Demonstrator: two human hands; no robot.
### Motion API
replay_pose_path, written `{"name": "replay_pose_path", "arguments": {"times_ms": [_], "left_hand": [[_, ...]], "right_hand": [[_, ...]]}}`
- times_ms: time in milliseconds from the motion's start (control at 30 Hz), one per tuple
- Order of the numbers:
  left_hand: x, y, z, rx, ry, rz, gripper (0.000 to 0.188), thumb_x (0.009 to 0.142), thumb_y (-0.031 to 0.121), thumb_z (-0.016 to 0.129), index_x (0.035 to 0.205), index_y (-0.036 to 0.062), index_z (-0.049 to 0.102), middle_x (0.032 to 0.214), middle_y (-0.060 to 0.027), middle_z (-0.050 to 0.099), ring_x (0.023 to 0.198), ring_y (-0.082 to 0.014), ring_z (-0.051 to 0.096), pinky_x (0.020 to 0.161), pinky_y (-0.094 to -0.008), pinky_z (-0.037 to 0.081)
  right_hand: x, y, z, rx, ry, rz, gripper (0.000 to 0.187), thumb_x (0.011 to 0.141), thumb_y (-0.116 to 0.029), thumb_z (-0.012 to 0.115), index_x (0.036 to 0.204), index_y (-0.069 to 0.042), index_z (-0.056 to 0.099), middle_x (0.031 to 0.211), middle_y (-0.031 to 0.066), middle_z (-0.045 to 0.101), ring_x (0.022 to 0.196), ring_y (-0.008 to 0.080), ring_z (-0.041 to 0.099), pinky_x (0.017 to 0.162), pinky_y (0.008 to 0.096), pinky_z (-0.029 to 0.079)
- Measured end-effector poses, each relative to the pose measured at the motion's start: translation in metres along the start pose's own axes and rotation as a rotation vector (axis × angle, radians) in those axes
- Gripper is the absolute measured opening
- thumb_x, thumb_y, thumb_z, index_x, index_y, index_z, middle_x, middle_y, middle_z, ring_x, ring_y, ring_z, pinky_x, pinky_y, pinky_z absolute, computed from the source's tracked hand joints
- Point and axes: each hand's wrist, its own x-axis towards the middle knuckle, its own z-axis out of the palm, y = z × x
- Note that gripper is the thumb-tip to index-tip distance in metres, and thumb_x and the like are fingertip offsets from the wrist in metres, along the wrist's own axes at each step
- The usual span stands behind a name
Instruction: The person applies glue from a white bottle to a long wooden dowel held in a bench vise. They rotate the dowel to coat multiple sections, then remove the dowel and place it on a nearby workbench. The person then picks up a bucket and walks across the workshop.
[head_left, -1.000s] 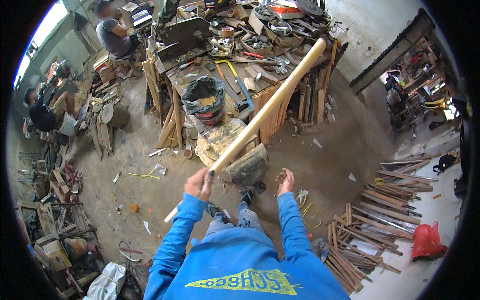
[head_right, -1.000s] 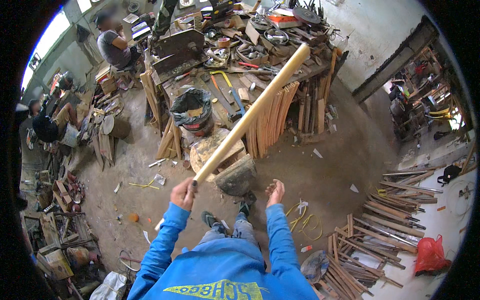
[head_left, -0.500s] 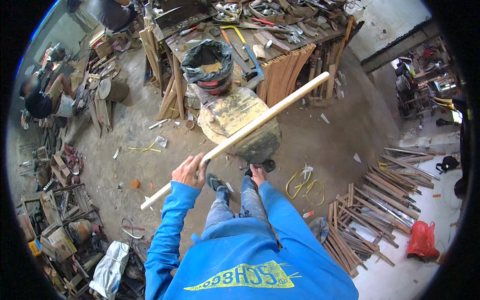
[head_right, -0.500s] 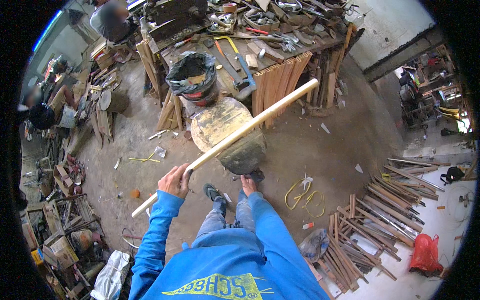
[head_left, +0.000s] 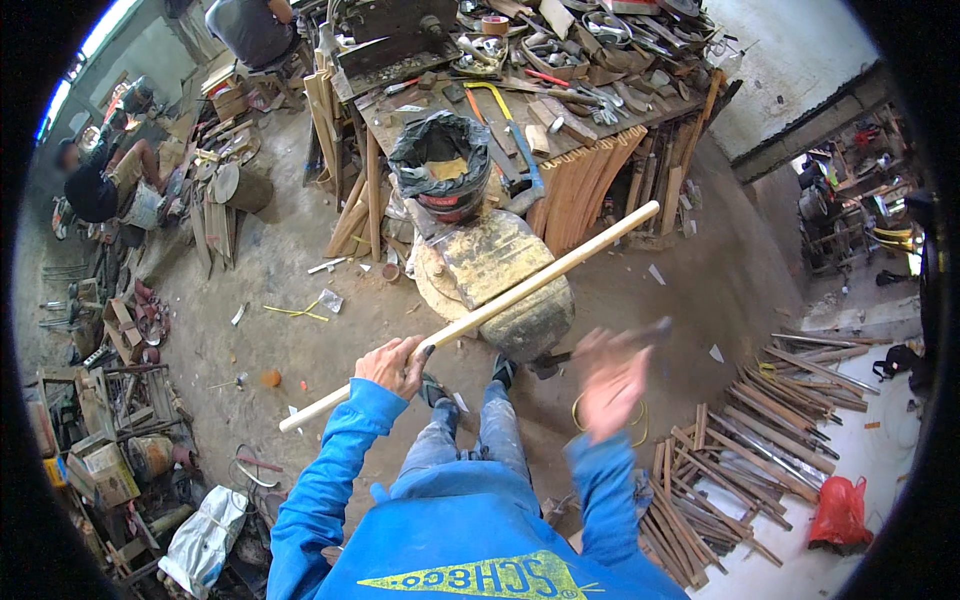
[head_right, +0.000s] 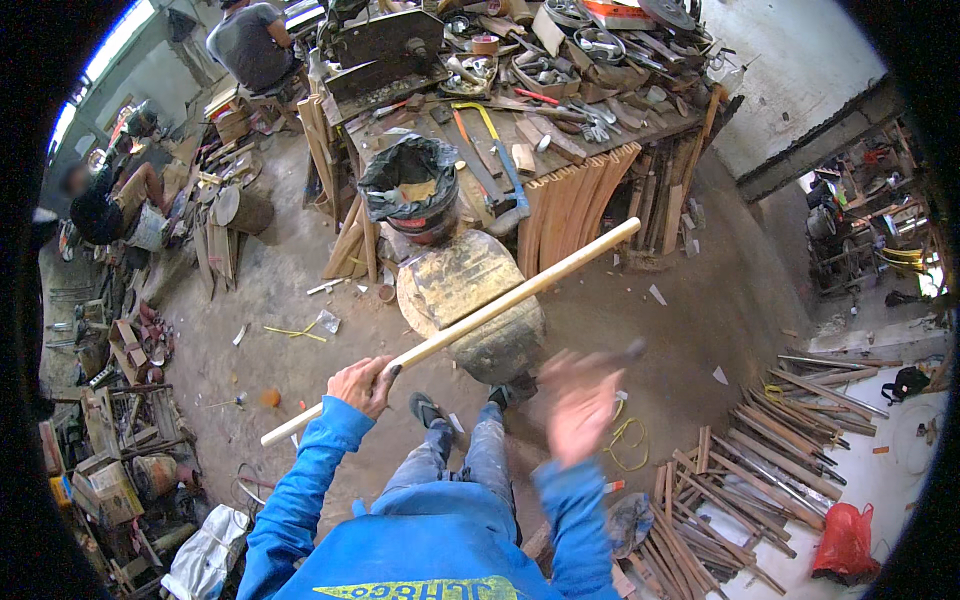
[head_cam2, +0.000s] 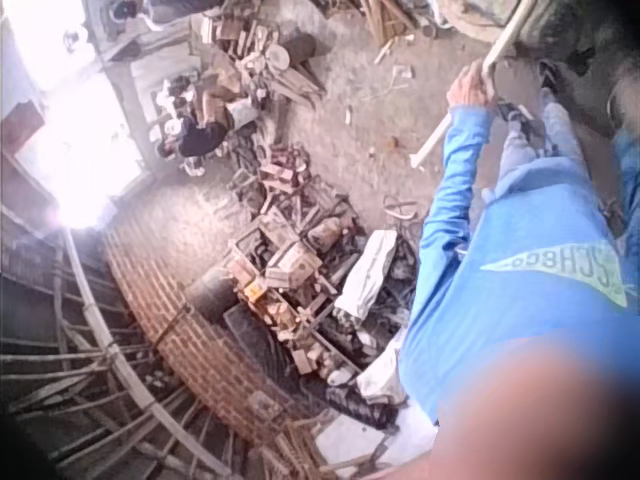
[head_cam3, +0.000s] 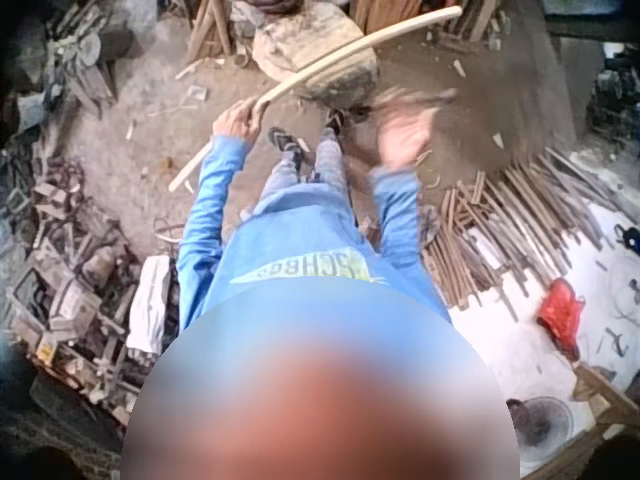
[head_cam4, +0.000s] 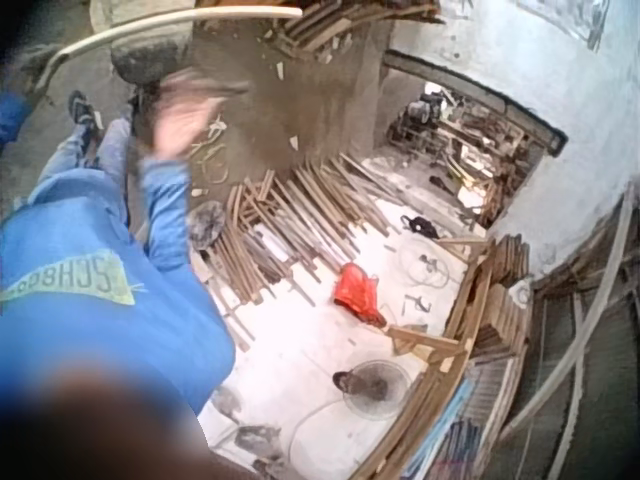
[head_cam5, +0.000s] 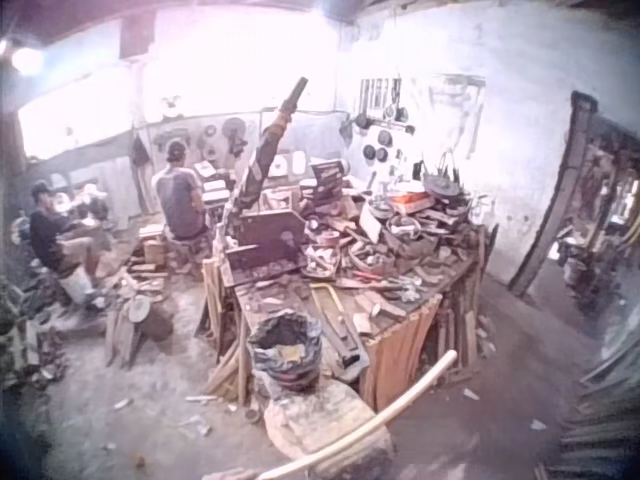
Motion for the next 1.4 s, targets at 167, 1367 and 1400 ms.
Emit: {"name": "replay_pose_path", "arguments": {"times_ms": [167,1367,1400], "left_hand": [[0.000,0.003,-0.005,0.028,-0.066,-0.028,0.026,0.094,0.032,0.053,0.108,0.0144,0.067,0.080,-0.0097,0.064,0.071,-0.0319,0.064,0.062,-0.0427,0.050],[-0.189,-0.202,-0.069,0.284,0.155,-0.004,0.021,0.089,0.010,0.059,0.110,0.0105,0.061,0.095,-0.0090,0.066,0.078,-0.0249,0.066,0.064,-0.0354,0.052],[-0.205,-0.204,-0.062,0.160,0.169,-0.187,0.024,0.088,0.009,0.059,0.113,0.0094,0.059,0.096,-0.0089,0.067,0.078,-0.0238,0.066,0.064,-0.0346,0.053]], "right_hand": [[0.127,0.031,-0.131,-1.739,-0.038,0.027,0.032,0.098,-0.022,0.045,0.122,-0.004,0.057,0.120,0.0130,0.061,0.114,0.0228,0.054,0.100,0.0380,0.041],[0.240,-0.029,-0.267,-2.101,-0.194,0.252,0.041,0.086,-0.006,0.051,0.127,-0.003,0.055,0.123,0.0259,0.054,0.101,0.0360,0.058,0.095,0.0405,0.045],[0.243,-0.053,-0.256,-1.725,0.003,0.297,0.043,0.085,-0.007,0.051,0.127,-0.001,0.054,0.119,0.0234,0.057,0.099,0.0334,0.058,0.093,0.0394,0.046]]}}
